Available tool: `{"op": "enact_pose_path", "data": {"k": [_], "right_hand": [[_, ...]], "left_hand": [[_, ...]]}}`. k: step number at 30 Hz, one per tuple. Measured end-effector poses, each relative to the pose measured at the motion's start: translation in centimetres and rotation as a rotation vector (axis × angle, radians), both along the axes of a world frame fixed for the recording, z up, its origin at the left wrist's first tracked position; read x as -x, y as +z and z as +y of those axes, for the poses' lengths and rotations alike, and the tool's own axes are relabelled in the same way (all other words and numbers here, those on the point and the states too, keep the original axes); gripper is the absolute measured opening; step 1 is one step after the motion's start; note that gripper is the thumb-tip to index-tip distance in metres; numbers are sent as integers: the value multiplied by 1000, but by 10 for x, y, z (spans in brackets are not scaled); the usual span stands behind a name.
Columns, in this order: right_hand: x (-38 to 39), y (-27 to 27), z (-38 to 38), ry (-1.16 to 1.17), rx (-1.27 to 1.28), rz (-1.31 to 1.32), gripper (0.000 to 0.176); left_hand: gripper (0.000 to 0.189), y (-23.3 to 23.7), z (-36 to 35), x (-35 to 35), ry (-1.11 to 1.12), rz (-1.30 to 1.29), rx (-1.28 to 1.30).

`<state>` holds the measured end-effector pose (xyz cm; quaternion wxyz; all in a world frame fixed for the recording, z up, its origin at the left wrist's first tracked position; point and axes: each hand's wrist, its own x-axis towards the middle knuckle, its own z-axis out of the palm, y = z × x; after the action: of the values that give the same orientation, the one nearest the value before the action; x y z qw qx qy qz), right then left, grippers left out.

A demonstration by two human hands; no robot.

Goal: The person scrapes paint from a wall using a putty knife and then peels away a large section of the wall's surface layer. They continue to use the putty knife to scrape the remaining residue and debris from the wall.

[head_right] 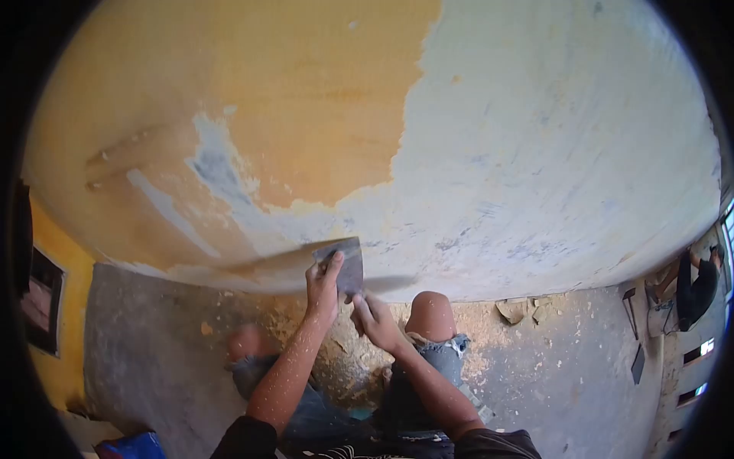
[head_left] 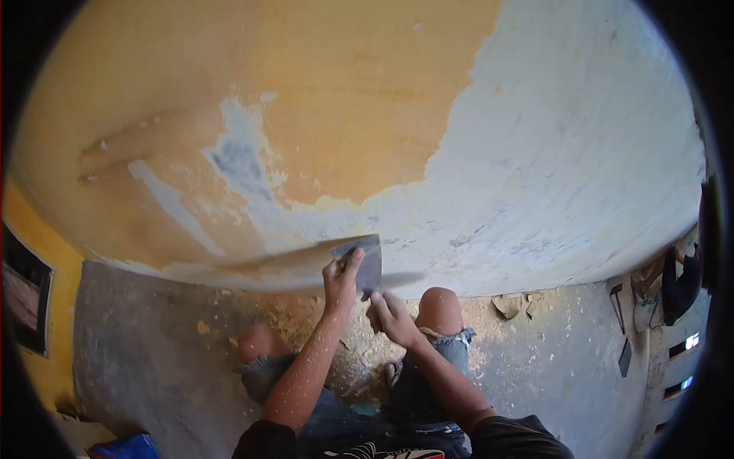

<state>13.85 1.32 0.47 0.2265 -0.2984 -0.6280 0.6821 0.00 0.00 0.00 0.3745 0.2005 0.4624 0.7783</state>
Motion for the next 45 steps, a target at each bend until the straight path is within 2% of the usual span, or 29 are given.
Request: {"op": "enact_pose_path", "data": {"k": [1,2,3,5,8,12,17,19,21,23,27,29,31,33,35,37,39,41,45], "right_hand": [[-5,-6,-11,16,71,-1,31],[-7,-23,-18,-80,-47,-33,31],[-16,7,21,-165,-181,-23,29],[-8,29,6,-261,-314,35,27],[-4,61,-1,-315,-271,13,27],[3,83,9,-372,-325,85,25],[0,148,11,-337,-355,79,24],[-2,153,3,-344,-388,99,24],[-10,114,-6,-390,-389,87,25],[-16,96,-2,-364,-368,55,25],[-5,125,9,-358,-377,130,25],[-3,136,9,-334,-382,148,25],[-9,127,-6,-380,-389,160,25],[-19,123,-5,-331,-320,75,26],[-12,122,-7,-293,-270,69,25],[-1,112,-11,-317,-243,176,24],[-3,107,-7,-407,-326,121,22],[-14,116,-5,-383,-394,-7,21],[-13,124,7,-415,-481,-3,22]], "left_hand": [[29,-6,-7,0,-14,-1,48],[26,-10,-11,4,-25,3,94],[24,28,35,-13,-18,-47,-90],[26,55,22,-16,-130,-64,-158],[29,102,13,-25,-161,-69,-160],[35,127,25,-25,-157,24,-205],[41,185,27,-24,-147,40,-262],[41,190,23,-29,-70,74,-207],[40,154,17,-39,-82,61,-134],[40,136,22,-48,-40,5,-197],[39,170,25,-37,-77,17,-171],[40,182,25,-33,-94,45,-235],[37,159,21,-43,-36,33,-167],[35,158,20,-51,-19,-41,-195],[33,158,19,-43,-35,-6,-168],[32,158,22,-38,-49,24,-130],[30,152,19,-37,-48,62,-137],[30,145,21,-41,-53,-10,-200],[34,159,32,-42,-62,-25,-248]]}}
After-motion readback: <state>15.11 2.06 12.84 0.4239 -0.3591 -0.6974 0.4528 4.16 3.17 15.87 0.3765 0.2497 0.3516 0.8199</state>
